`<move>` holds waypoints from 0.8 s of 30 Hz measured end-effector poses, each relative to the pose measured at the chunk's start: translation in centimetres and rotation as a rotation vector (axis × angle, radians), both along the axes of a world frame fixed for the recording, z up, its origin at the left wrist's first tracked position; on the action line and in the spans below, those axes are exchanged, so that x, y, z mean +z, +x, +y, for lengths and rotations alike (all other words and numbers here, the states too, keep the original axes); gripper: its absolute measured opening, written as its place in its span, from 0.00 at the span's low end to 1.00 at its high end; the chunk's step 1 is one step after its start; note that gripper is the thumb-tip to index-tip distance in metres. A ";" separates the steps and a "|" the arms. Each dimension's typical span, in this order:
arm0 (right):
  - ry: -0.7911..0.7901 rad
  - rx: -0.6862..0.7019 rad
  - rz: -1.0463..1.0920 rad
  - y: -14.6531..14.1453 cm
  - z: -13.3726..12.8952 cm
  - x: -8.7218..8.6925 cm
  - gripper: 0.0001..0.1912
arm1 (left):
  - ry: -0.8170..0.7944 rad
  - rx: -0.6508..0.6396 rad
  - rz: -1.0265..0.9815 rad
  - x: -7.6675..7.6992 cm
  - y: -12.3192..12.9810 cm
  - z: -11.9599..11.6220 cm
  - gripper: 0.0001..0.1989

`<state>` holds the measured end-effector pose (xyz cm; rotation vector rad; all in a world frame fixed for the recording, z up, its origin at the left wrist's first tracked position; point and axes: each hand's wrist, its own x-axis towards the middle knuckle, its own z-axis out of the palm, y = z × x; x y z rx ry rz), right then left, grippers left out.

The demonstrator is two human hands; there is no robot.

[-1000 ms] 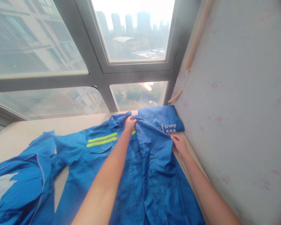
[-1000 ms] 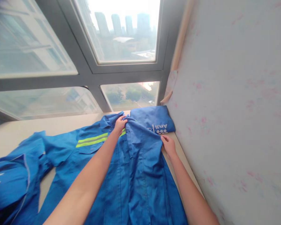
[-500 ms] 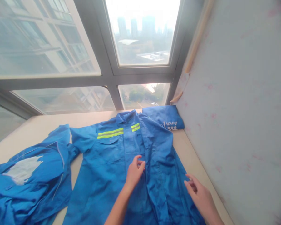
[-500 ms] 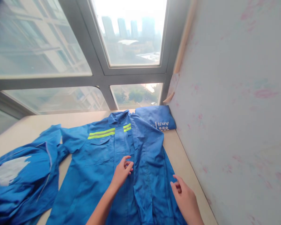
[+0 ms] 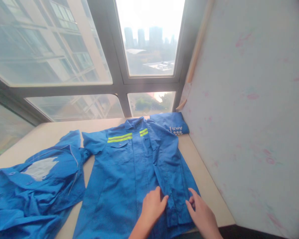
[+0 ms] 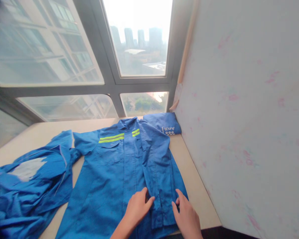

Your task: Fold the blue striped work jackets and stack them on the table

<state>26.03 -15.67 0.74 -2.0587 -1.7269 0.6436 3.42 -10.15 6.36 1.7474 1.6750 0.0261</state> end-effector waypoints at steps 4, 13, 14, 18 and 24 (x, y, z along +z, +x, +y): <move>0.010 0.003 -0.078 -0.1 0.3 -0.6 0.28 | -0.036 0.100 -0.154 -1.6 0.8 -1.9 0.19; 0.121 -0.240 0.432 2.1 0.6 2.3 0.27 | -0.522 0.684 -1.190 -3.6 3.2 -4.8 0.44; 0.148 -0.262 0.435 2.5 0.5 2.6 0.27 | -0.547 0.672 -1.214 -3.5 3.6 -5.1 0.44; 0.156 -0.201 0.270 4.3 -0.6 1.6 0.24 | -0.521 0.598 -1.053 -3.8 4.6 -5.9 0.37; 0.243 0.048 -0.054 4.3 -1.0 0.4 0.18 | -0.025 0.168 -0.345 -2.1 1.4 -5.8 0.13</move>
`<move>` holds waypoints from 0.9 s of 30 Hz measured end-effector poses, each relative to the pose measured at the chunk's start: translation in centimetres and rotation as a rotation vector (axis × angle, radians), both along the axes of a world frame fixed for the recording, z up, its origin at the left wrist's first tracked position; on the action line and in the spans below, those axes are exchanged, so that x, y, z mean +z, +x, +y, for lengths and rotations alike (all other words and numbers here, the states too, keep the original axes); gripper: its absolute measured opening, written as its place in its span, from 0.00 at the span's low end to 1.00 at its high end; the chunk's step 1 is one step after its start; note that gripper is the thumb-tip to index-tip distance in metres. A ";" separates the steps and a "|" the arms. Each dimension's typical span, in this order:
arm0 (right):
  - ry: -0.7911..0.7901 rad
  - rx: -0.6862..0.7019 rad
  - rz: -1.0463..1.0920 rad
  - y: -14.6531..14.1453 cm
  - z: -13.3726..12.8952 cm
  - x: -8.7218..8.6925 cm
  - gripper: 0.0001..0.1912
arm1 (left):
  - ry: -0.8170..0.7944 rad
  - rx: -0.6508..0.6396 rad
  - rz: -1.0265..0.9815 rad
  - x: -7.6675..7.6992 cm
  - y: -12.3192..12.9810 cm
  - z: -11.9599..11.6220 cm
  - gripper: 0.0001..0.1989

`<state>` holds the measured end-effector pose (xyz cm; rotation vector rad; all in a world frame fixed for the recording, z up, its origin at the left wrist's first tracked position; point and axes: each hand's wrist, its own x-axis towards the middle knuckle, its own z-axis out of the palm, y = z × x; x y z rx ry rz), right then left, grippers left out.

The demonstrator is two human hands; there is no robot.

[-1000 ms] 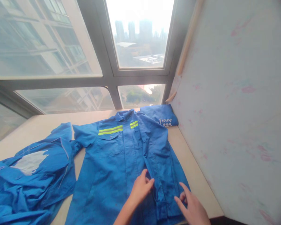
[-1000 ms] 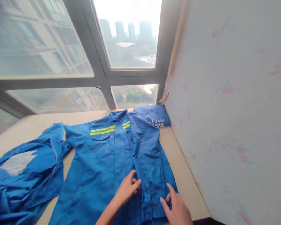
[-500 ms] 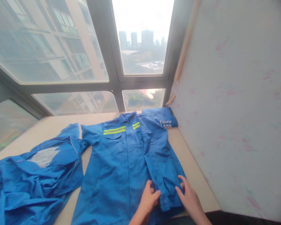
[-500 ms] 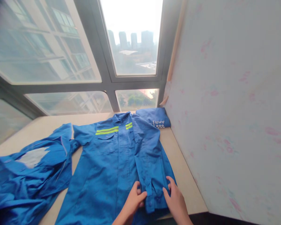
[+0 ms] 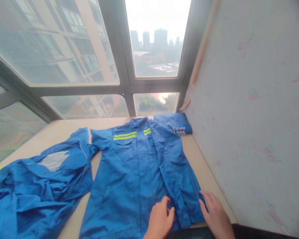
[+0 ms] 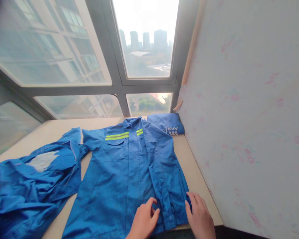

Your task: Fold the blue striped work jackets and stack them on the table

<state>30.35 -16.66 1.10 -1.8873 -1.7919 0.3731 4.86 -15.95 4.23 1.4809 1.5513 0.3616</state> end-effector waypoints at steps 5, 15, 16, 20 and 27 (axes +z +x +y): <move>0.148 0.238 -0.102 -6.3 1.3 1.6 0.17 | 0.406 -0.171 0.099 2.2 -1.1 5.1 0.16; 0.111 0.478 -0.368 -10.9 0.3 -2.8 0.37 | 0.660 -0.331 0.553 -1.1 -1.6 19.9 0.33; 0.108 0.487 -0.367 -10.7 0.2 -2.7 0.37 | 0.641 -0.330 0.568 -1.7 -2.0 20.3 0.34; 0.067 0.539 -0.310 -9.9 1.4 -0.8 0.28 | 0.645 -0.335 0.573 -2.7 -2.6 20.9 0.35; 0.134 0.404 -0.212 -9.9 13.1 2.5 0.23 | 0.760 -0.319 0.551 -1.2 -0.5 24.1 0.28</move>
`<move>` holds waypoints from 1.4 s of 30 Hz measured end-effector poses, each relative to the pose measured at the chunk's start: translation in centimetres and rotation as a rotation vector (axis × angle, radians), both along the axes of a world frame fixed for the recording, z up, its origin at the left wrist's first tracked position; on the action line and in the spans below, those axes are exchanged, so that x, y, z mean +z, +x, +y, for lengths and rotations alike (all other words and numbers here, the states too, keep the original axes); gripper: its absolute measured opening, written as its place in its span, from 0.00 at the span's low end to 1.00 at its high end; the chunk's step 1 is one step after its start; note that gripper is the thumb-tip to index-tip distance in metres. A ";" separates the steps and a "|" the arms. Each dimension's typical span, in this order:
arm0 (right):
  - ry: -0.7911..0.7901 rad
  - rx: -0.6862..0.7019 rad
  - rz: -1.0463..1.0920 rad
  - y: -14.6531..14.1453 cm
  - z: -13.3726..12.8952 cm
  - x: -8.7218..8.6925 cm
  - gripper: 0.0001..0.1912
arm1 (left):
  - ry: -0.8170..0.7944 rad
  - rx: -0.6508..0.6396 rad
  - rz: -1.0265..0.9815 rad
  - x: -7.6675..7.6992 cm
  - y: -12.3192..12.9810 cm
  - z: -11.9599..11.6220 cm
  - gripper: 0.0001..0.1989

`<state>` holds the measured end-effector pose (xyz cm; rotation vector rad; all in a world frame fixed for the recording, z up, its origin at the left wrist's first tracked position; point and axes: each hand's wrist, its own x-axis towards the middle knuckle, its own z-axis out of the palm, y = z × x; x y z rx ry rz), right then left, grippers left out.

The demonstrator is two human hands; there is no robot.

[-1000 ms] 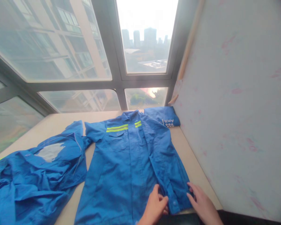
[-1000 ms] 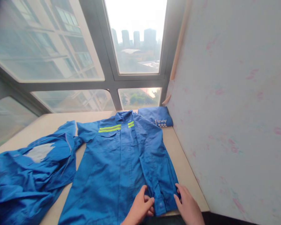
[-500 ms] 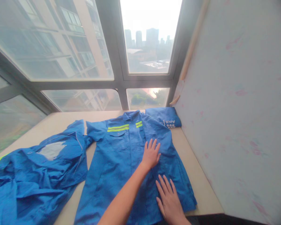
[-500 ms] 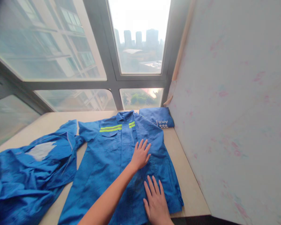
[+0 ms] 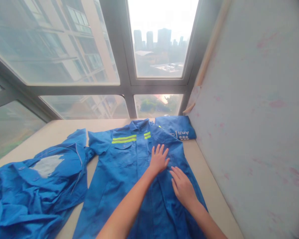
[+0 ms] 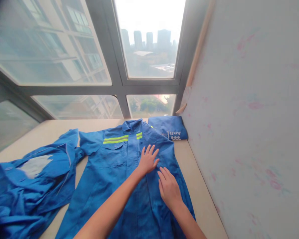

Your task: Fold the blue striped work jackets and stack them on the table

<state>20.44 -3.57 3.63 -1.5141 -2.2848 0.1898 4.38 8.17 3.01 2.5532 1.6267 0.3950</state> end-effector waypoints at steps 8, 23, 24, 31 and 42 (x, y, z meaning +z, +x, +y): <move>0.008 -0.055 -0.008 3.1 9.8 -4.8 0.26 | -0.035 0.030 -0.044 -0.8 0.5 -1.8 0.28; -0.348 -0.492 0.150 11.7 -9.0 -3.4 0.21 | -0.139 -0.429 -0.160 -2.9 4.2 -23.4 0.28; -0.346 -0.496 0.095 11.7 -10.6 -3.7 0.21 | -0.143 -0.436 -0.171 -3.2 4.2 -23.4 0.29; -0.153 -0.474 0.048 9.6 -12.8 -4.4 0.24 | -0.275 -0.447 -0.225 -2.3 3.8 -23.3 0.25; 0.125 -0.361 -0.130 13.8 -12.1 -6.7 0.22 | -0.217 -0.140 -0.555 3.0 -4.9 -16.8 0.26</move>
